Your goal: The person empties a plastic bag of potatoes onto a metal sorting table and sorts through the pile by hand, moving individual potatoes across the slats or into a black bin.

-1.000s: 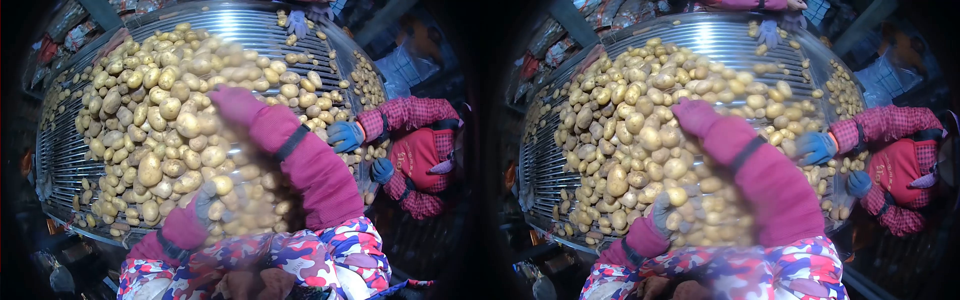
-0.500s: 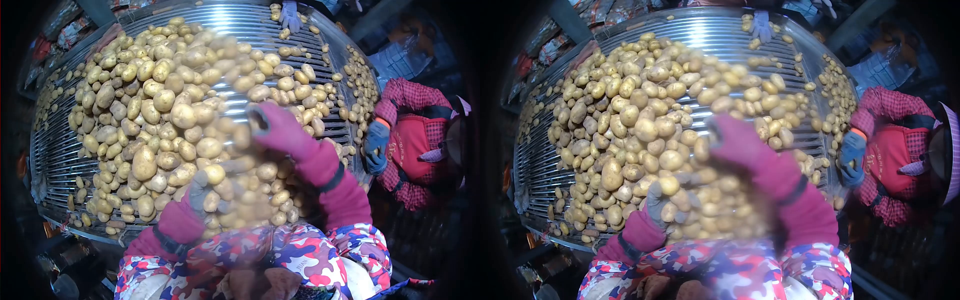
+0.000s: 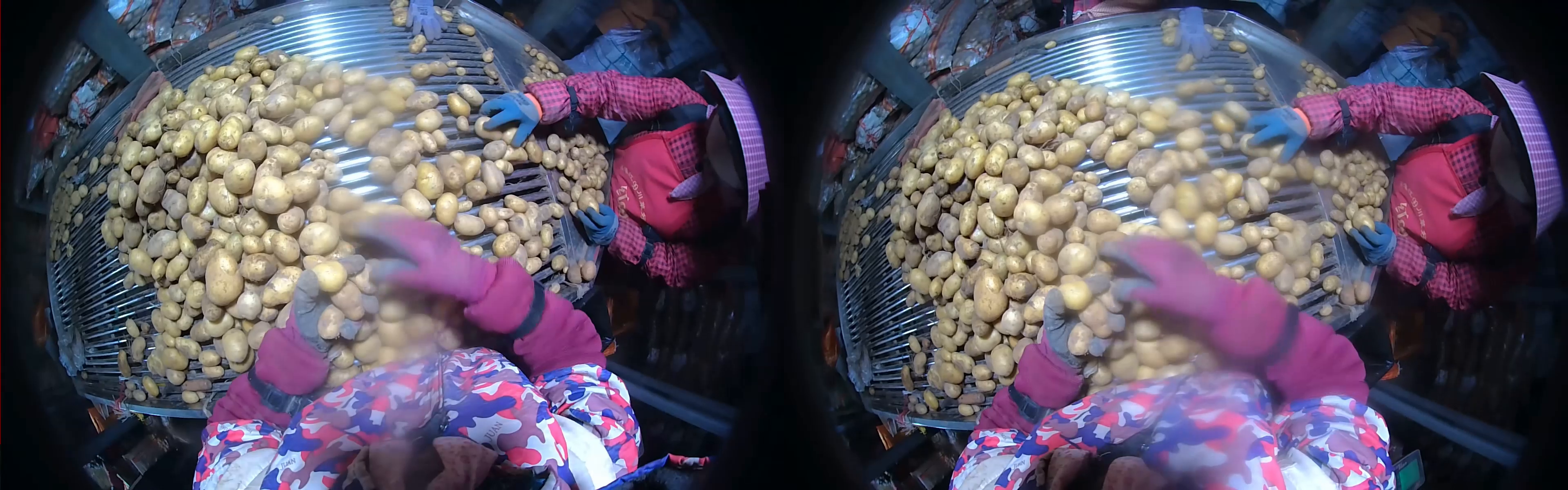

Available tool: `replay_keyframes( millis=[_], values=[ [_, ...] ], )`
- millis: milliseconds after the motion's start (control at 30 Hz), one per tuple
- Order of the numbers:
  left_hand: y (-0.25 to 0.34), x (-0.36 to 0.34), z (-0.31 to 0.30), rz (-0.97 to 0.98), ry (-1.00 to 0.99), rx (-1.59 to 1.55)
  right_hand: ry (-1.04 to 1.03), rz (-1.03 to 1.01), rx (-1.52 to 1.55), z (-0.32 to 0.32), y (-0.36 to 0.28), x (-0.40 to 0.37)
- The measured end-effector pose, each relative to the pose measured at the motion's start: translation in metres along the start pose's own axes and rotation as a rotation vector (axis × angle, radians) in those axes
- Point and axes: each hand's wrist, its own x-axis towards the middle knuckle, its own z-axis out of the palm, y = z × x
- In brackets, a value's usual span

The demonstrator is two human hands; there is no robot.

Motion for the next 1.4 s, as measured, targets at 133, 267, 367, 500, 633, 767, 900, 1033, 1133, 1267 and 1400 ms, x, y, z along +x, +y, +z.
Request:
replay_keyframes(
  millis=[133, 267, 367, 500, 633, 767, 900, 1033, 1133, 1267, 1400],
  values=[
    [0.002, 0.002, 0.004, 0.012, 0.033, 0.027, 0.096, -0.129, -0.541, 0.005, 0.062, 0.014],
    [-0.003, -0.002, -0.023, 0.0, -0.057, -0.101, 0.042, 0.027, -0.663, -0.015, 0.087, 0.005],
    [-0.002, -0.003, -0.014, 0.009, 0.017, -0.059, 0.088, 0.174, -0.831, -0.039, 0.099, -0.016],
    [0.001, -0.002, 0.003, 0.034, 0.059, 0.056, 0.294, 0.34, -1.056, -0.021, 0.099, -0.035],
    [0.001, 0.002, -0.012, -0.013, -0.006, -0.022, 0.206, 0.025, -0.402, 0.037, 0.038, -0.058],
    [-0.003, 0.003, -0.011, 0.005, -0.04, -0.031, 0.184, -0.065, -0.481, 0.06, 0.0, -0.079],
    [-0.003, 0.0, -0.03, 0.13, 0.03, 0.262, 0.142, 0.306, -0.461, 0.024, 0.058, -0.101],
    [0.0, 0.005, -0.034, 0.041, -0.045, 0.044, 0.222, 0.518, -0.842, -0.015, 0.054, -0.129],
    [-0.004, -0.003, -0.007, 0.123, 0.043, 0.208, 0.435, 0.583, -1.034, 0.004, 0.035, -0.136],
    [-0.006, -0.001, -0.01, 0.157, 0.131, 0.378, 0.362, 0.279, -0.629, 0.057, 0.014, -0.171],
    [-0.006, 0.005, -0.019, 0.165, 0.184, 0.483, 0.452, 0.312, -0.754, 0.078, 0.012, -0.185]
  ],
)
